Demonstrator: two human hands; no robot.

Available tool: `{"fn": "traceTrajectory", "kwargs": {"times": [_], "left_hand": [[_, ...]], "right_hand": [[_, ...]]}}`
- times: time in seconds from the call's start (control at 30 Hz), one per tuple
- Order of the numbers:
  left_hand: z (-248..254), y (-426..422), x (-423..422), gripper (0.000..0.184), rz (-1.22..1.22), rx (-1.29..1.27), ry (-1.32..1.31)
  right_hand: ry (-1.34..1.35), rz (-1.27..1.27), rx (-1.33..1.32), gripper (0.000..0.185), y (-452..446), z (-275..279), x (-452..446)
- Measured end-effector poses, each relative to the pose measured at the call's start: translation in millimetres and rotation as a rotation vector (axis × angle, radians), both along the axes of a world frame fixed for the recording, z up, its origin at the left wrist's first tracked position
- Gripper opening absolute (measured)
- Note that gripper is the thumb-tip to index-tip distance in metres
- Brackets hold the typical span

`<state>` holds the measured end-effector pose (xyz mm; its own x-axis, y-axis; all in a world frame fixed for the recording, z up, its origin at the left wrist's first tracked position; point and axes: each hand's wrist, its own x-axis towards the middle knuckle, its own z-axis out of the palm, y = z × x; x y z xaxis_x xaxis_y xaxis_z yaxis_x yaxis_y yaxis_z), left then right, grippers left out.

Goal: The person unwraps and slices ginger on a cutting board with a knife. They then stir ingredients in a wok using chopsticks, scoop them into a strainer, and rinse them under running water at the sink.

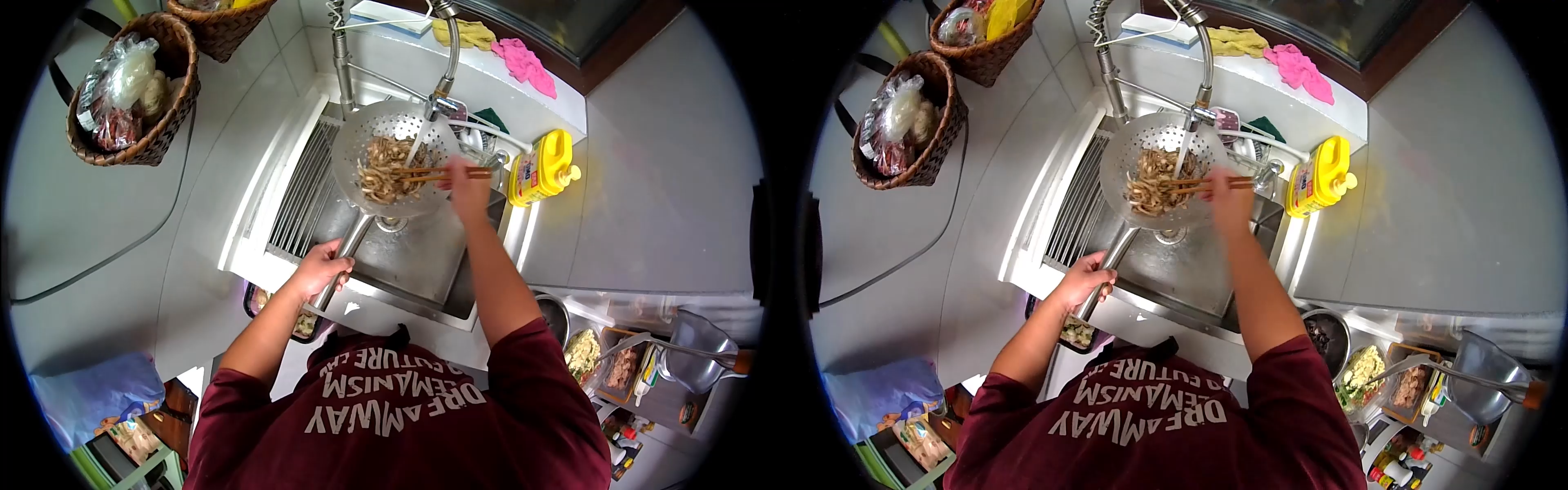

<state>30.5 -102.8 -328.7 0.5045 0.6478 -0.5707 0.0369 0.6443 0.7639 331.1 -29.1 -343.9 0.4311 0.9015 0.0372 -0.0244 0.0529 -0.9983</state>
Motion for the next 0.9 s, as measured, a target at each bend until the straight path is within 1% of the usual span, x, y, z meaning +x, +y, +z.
{"fn": "traceTrajectory", "kwargs": {"times": [0.07, 0.1, 0.2, 0.23, 0.33, 0.37, 0.47, 0.57, 0.67, 0.7, 0.8, 0.83, 0.9], "left_hand": [[-2.1, -0.4, -3.0, 0.023, 0.018, -0.001, -0.003], [-3.9, -0.1, -2.1, 0.022, 0.009, 0.014, 0.000], [1.2, 0.9, 7.8, 0.022, 0.004, 0.000, -0.026], [3.9, 0.7, 8.0, 0.022, 0.013, -0.015, -0.035], [4.3, -0.1, 4.6, 0.022, 0.003, 0.002, -0.021], [-0.8, -0.2, 4.3, 0.025, -0.010, 0.010, 0.007], [0.5, 2.5, 5.8, 0.026, -0.002, -0.003, 0.014], [1.1, 2.4, -0.9, 0.030, -0.014, 0.025, 0.034], [-4.1, 3.6, 2.0, 0.035, -0.024, 0.023, 0.005], [-4.6, 4.5, 1.7, 0.038, -0.030, 0.012, 0.002], [-4.7, 1.7, -6.6, 0.038, -0.032, 0.029, 0.029], [-6.9, 0.4, -11.0, 0.038, -0.045, 0.022, 0.040], [-4.9, -5.2, -11.2, 0.028, -0.016, 0.019, 0.053]], "right_hand": [[-0.050, -0.131, 0.017, 0.024, 10.4, -5.3, 24.2], [-0.084, -0.150, 0.037, 0.026, 7.3, 11.4, 8.9], [0.042, 0.006, 0.022, 0.031, 10.9, 8.1, -24.0], [-0.097, 0.012, -0.012, 0.031, 12.6, 5.5, -8.5], [-0.106, -0.166, 0.051, 0.031, 21.1, 10.8, 11.4], [-0.168, -0.146, 0.089, 0.031, 22.7, 6.1, 3.7], [-0.016, 0.080, -0.059, 0.028, 14.0, 2.8, -5.8], [0.001, -0.136, -0.018, 0.028, 16.7, -6.1, 21.5], [-0.049, 0.051, 0.123, 0.028, 13.7, -7.2, -18.1], [0.073, 0.063, 0.046, 0.029, 13.4, 0.1, -21.7], [-0.193, -0.098, 0.022, 0.030, 7.1, 25.6, 7.6], [-0.205, -0.165, 0.052, 0.031, 7.0, 31.0, 12.5], [-0.229, -0.156, 0.129, 0.031, 1.4, 35.8, 3.0]]}}
